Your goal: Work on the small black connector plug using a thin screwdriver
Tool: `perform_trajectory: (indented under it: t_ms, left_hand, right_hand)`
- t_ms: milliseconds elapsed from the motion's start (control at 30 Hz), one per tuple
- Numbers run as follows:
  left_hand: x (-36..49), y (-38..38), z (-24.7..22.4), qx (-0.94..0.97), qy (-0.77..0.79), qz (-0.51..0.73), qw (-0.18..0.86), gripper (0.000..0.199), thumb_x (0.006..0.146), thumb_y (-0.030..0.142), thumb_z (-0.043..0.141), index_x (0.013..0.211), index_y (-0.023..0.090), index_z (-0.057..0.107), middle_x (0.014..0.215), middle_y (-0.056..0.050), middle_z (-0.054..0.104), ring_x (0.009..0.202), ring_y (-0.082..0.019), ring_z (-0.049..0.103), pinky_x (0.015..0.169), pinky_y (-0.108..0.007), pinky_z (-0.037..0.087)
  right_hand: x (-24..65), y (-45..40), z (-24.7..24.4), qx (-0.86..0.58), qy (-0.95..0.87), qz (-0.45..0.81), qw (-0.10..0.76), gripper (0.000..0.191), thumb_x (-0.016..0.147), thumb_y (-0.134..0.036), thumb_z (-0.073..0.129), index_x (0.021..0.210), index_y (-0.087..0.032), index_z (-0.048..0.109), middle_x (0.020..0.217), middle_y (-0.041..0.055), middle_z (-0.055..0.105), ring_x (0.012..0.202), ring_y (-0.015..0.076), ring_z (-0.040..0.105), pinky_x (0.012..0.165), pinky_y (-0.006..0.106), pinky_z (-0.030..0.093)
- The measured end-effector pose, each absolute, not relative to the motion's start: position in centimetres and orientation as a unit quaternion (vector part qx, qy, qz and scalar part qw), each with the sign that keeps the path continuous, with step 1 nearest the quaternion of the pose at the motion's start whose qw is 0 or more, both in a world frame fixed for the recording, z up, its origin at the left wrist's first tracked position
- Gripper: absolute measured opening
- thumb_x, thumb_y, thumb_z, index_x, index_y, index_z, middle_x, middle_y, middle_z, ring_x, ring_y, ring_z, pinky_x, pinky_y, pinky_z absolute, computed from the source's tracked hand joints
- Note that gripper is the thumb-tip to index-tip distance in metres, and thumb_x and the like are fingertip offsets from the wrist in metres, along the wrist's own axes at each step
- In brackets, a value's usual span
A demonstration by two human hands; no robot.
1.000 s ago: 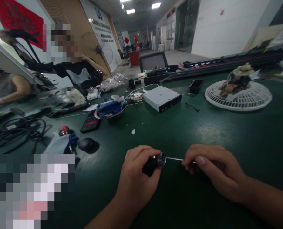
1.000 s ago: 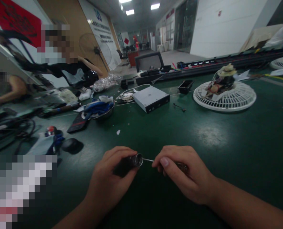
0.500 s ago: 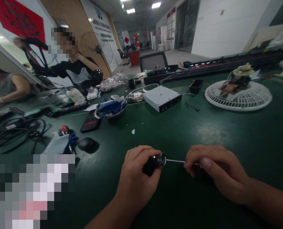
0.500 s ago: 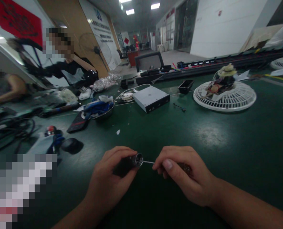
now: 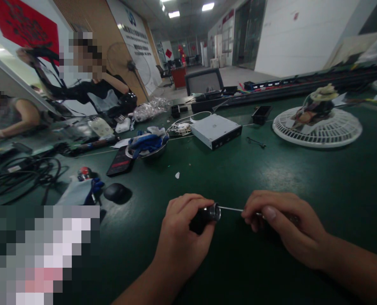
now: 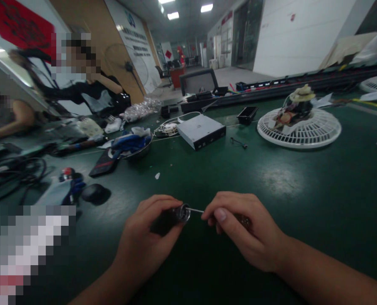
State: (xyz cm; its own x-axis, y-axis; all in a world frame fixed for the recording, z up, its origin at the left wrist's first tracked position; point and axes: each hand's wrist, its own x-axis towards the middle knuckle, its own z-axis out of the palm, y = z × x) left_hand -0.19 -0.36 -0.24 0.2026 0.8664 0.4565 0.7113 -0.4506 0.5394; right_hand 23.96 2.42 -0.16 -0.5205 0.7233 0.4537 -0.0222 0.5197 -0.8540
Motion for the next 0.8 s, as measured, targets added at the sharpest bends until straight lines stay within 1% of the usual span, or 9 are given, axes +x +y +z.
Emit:
perform_trajectory:
  t_ms: [133, 233, 333, 400, 500, 567, 700, 800]
  left_hand:
    - [-0.22, -0.35, -0.25, 0.768, 0.514, 0.365, 0.112, 0.032, 0.077, 0.005, 0.072, 0.102, 0.025, 0.069, 0.101, -0.002, 0.071, 0.094, -0.023, 0.066, 0.083, -0.046, 0.054]
    - [-0.23, -0.41, -0.18, 0.768, 0.512, 0.367, 0.113, 0.032, 0.077, 0.006, 0.072, 0.102, 0.025, 0.069, 0.101, -0.003, 0.071, 0.094, -0.024, 0.066, 0.083, -0.047, 0.054]
    - [-0.19, -0.44, -0.13, 0.765, 0.514, 0.372, 0.111, 0.031, 0.078, 0.007, 0.073, 0.103, 0.025, 0.069, 0.101, -0.003, 0.071, 0.094, -0.024, 0.066, 0.084, -0.047, 0.054]
    - [-0.14, -0.40, -0.15, 0.766, 0.513, 0.371, 0.111, 0.031, 0.077, 0.006, 0.072, 0.102, 0.024, 0.070, 0.100, -0.004, 0.071, 0.094, -0.024, 0.066, 0.084, -0.046, 0.054]
    - [-0.11, -0.32, -0.20, 0.769, 0.511, 0.367, 0.111, 0.032, 0.077, 0.005, 0.072, 0.102, 0.025, 0.070, 0.101, -0.004, 0.071, 0.094, -0.024, 0.066, 0.083, -0.046, 0.054]
    - [-0.12, -0.30, -0.23, 0.769, 0.511, 0.367, 0.111, 0.033, 0.076, 0.005, 0.072, 0.103, 0.025, 0.070, 0.101, -0.003, 0.071, 0.094, -0.024, 0.066, 0.083, -0.046, 0.054]
    - [-0.13, -0.37, -0.20, 0.766, 0.514, 0.370, 0.109, 0.032, 0.077, 0.006, 0.073, 0.103, 0.025, 0.070, 0.101, -0.003, 0.071, 0.094, -0.024, 0.066, 0.083, -0.046, 0.054]
    - [-0.08, -0.37, -0.11, 0.769, 0.511, 0.367, 0.111, 0.032, 0.077, 0.005, 0.072, 0.102, 0.025, 0.070, 0.101, -0.002, 0.071, 0.094, -0.024, 0.066, 0.083, -0.047, 0.054]
  right_hand:
    - [23.93, 2.42, -0.06, -0.217, -0.762, 0.445, 0.418, 0.030, 0.106, -0.028, 0.043, 0.098, -0.017, 0.070, 0.073, 0.0022, 0.065, 0.063, 0.0118, 0.062, 0.056, 0.026, 0.044]
    - [23.92, 2.35, -0.03, -0.200, -0.757, 0.450, 0.429, 0.029, 0.106, -0.028, 0.043, 0.101, -0.017, 0.070, 0.078, 0.0038, 0.066, 0.065, 0.0128, 0.062, 0.058, 0.027, 0.045]
    - [23.93, 2.32, -0.05, -0.228, -0.757, 0.430, 0.435, 0.028, 0.105, -0.024, 0.042, 0.103, -0.018, 0.069, 0.081, 0.0047, 0.067, 0.070, 0.0140, 0.064, 0.062, 0.028, 0.047]
    - [23.96, 2.32, -0.03, -0.238, -0.761, 0.426, 0.429, 0.029, 0.106, -0.024, 0.042, 0.100, -0.018, 0.069, 0.077, 0.0035, 0.066, 0.068, 0.0134, 0.063, 0.060, 0.027, 0.045]
    - [23.97, 2.32, 0.01, -0.215, -0.763, 0.447, 0.414, 0.030, 0.105, -0.027, 0.043, 0.097, -0.017, 0.070, 0.072, 0.0025, 0.065, 0.063, 0.0129, 0.061, 0.056, 0.026, 0.044]
    - [23.93, 2.32, 0.00, -0.204, -0.761, 0.453, 0.417, 0.029, 0.105, -0.027, 0.043, 0.098, -0.017, 0.070, 0.075, 0.0033, 0.065, 0.064, 0.0134, 0.062, 0.057, 0.027, 0.045]
    - [23.94, 2.28, -0.07, -0.227, -0.758, 0.427, 0.437, 0.027, 0.105, -0.025, 0.043, 0.103, -0.018, 0.069, 0.081, 0.0045, 0.067, 0.071, 0.0138, 0.063, 0.062, 0.028, 0.047]
    - [24.04, 2.23, 0.01, -0.231, -0.763, 0.431, 0.422, 0.030, 0.106, -0.026, 0.042, 0.098, -0.017, 0.069, 0.075, 0.0027, 0.065, 0.066, 0.0120, 0.061, 0.058, 0.026, 0.044]
